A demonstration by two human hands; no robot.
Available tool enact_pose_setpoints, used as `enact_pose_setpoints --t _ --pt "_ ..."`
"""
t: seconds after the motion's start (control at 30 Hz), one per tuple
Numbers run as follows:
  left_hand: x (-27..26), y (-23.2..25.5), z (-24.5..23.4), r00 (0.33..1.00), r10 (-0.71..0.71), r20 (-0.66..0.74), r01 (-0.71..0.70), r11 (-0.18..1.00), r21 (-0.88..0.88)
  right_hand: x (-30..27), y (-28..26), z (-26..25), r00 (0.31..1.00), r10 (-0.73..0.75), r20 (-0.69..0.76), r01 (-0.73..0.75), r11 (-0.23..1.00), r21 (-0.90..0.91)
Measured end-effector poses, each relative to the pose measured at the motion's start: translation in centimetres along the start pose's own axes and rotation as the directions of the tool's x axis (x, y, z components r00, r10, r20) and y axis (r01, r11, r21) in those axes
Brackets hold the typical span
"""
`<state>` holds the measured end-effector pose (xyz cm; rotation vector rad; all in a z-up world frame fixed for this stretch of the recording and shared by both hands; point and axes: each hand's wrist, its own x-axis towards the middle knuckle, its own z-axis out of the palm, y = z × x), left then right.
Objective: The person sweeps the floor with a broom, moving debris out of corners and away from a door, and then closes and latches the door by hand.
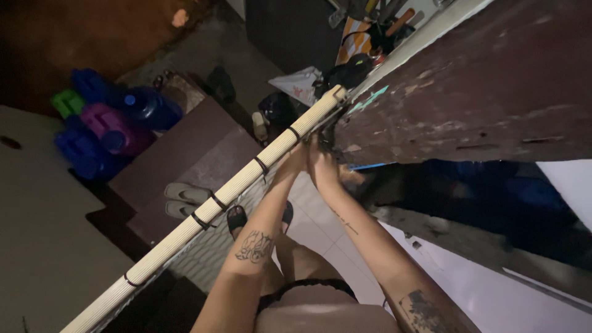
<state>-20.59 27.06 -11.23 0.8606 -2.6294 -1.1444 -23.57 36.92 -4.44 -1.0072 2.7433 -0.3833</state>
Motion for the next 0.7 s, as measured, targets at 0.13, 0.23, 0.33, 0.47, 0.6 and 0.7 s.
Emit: enact_pose_setpoints --t 0.13,0.23,0.33,0.47,0.6,0.7 --pt "-3.0 4.1 -5.0 0.992 -0.115 -0.048 0.114 0.993 -0.022 -2.2 -0.1 -1.5 0.914 -0.232 -0.332 0.304 0.935 0.182" --pt "-5.6 4.3 -6.6 0.983 -0.145 0.114 0.151 0.988 -0.039 -5.2 0.2 -0.1 0.866 -0.203 -0.456 0.377 0.866 0.33" --pt "-8.2 1.8 -5.0 0.989 0.099 -0.108 -0.107 0.991 -0.074 -6.3 1.3 5.3 0.939 -0.001 -0.344 0.19 0.835 0.517" --pt "-10.3 -4.4 0.9 0.993 0.121 -0.015 -0.121 0.993 -0.008 -5.0 4.5 16.5 0.822 0.444 0.357 -0.41 0.026 0.912" --pt "-11.5 -11.6 6.5 0.989 -0.08 0.125 0.075 0.996 0.044 -3.4 6.9 25.3 0.702 0.369 0.609 -0.4 -0.503 0.766" --pt "-12.6 -15.4 9.9 0.965 -0.167 0.202 0.161 0.986 0.047 -1.7 8.1 30.2 0.697 0.378 0.61 -0.339 -0.575 0.744"
